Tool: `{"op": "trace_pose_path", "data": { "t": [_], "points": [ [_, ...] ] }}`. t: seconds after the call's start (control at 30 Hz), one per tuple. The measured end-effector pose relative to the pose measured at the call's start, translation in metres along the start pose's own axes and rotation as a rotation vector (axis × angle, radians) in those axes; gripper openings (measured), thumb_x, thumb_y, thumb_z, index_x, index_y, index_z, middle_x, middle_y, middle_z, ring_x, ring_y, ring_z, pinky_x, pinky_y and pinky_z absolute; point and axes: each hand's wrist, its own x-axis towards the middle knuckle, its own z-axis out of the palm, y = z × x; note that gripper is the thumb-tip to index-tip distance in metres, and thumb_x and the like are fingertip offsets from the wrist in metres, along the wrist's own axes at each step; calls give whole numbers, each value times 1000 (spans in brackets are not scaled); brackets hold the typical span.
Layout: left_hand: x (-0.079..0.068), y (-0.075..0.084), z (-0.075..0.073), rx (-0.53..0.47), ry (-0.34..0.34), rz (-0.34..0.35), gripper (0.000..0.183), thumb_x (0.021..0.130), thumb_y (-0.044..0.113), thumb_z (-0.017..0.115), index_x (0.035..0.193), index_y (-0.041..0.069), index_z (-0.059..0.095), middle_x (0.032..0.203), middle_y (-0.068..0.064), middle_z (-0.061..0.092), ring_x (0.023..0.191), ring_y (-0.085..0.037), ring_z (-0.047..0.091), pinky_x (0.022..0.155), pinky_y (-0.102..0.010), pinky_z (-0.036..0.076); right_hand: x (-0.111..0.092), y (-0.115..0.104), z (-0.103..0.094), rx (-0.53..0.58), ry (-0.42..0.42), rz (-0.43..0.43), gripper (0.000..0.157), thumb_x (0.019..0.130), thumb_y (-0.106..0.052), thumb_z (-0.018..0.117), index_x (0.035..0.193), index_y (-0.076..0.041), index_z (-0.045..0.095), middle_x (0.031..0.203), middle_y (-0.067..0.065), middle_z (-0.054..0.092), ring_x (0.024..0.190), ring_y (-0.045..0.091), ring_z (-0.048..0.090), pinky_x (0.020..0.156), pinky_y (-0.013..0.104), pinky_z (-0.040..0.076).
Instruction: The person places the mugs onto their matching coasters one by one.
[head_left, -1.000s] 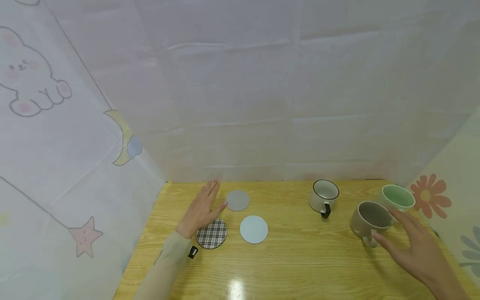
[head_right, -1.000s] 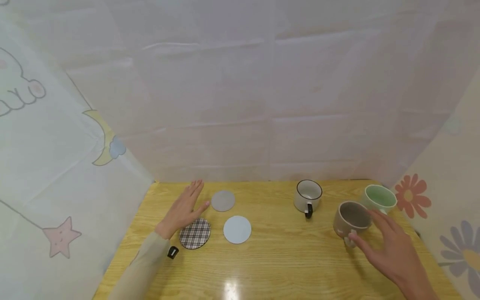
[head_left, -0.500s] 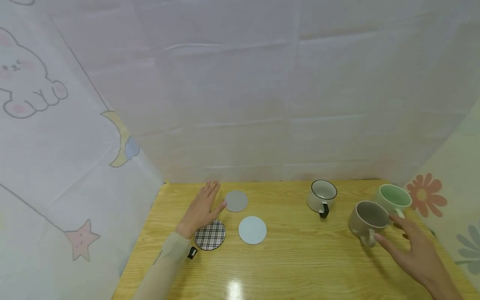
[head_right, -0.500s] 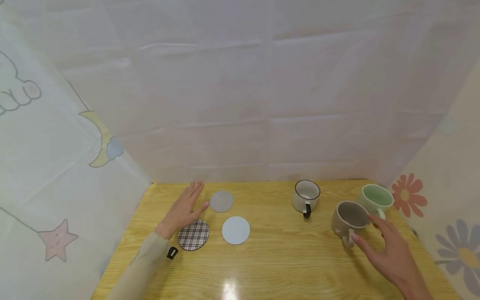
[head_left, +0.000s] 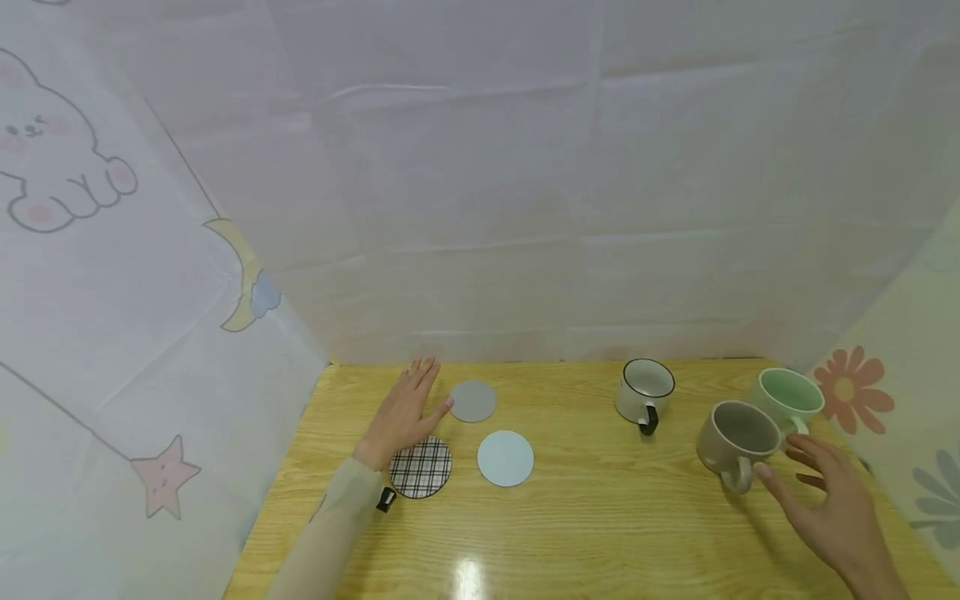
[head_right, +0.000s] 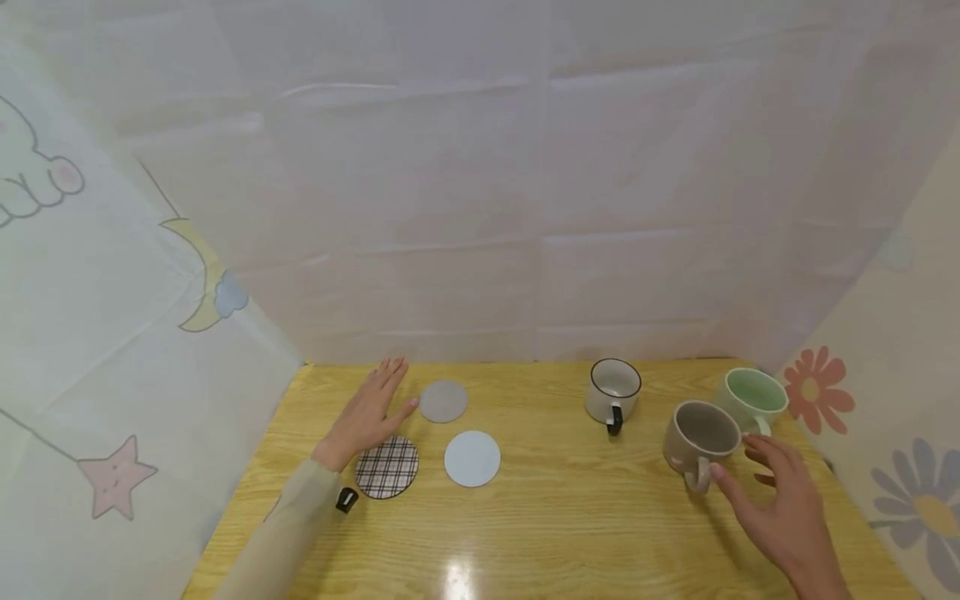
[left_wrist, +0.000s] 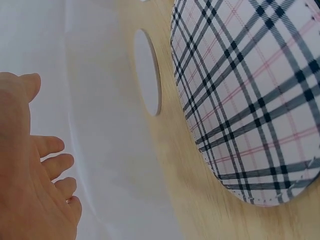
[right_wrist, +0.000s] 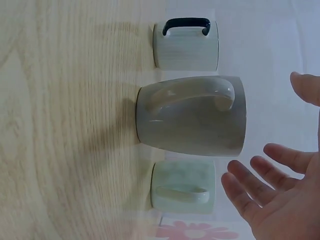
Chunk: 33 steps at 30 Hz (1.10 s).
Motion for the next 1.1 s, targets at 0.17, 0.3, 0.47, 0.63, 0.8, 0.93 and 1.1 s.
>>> {"op": "trace_pose_path", "data": {
  "t": [0.17,0.3,0.47,0.63,0.8,0.93,1.1],
  "points": [
    [3,-2,3,3,-1,13,77,112,52,49,170,5,27,177,-14,24,165,-38,16,134,-57,18,-6,1,0,14,4,35,61,96,-21,83,146,2,57,129,-30,43,108,-26,43,76,-3,42],
    [4,-4,7,8,5,19,76,112,52,48,169,6,30,176,-13,27,165,-39,18,133,-58,20,-10,1,0,2,-25,93,61,97,-26,82,146,1,57,128,-26,47,102,-28,43,73,-2,44],
    [5,-5,12,-19,9,23,76,111,49,52,168,3,32,175,-16,28,164,-41,20,132,-61,21,-14,3,0,-4,-61,175,62,100,-34,78,147,2,55,123,-31,48,94,-30,45,65,4,49],
    [6,-5,15,-41,-10,12,76,111,46,55,167,1,32,175,-20,26,164,-41,20,133,-61,20,-18,3,4,24,-65,190,59,102,-33,76,145,3,56,118,-43,44,92,-30,48,64,6,51],
    [7,-6,20,-42,-23,3,76,111,46,55,167,1,31,175,-20,26,164,-41,20,133,-61,19,-22,5,9,52,-72,192,56,103,-31,75,143,3,57,117,-46,46,95,-30,50,67,5,51],
    [9,-8,24,-26,-38,-4,77,111,48,53,167,0,30,175,-20,25,164,-42,20,132,-61,21,-25,7,12,71,-98,230,57,103,-32,74,145,3,56,113,-46,49,92,-26,54,65,10,55],
    [11,-10,25,-31,-48,-11,76,111,46,55,167,1,31,175,-19,26,164,-42,19,133,-61,20,-27,6,18,84,-89,229,58,103,-31,75,145,3,55,110,-46,50,91,-25,56,65,11,55]
  ]
}}
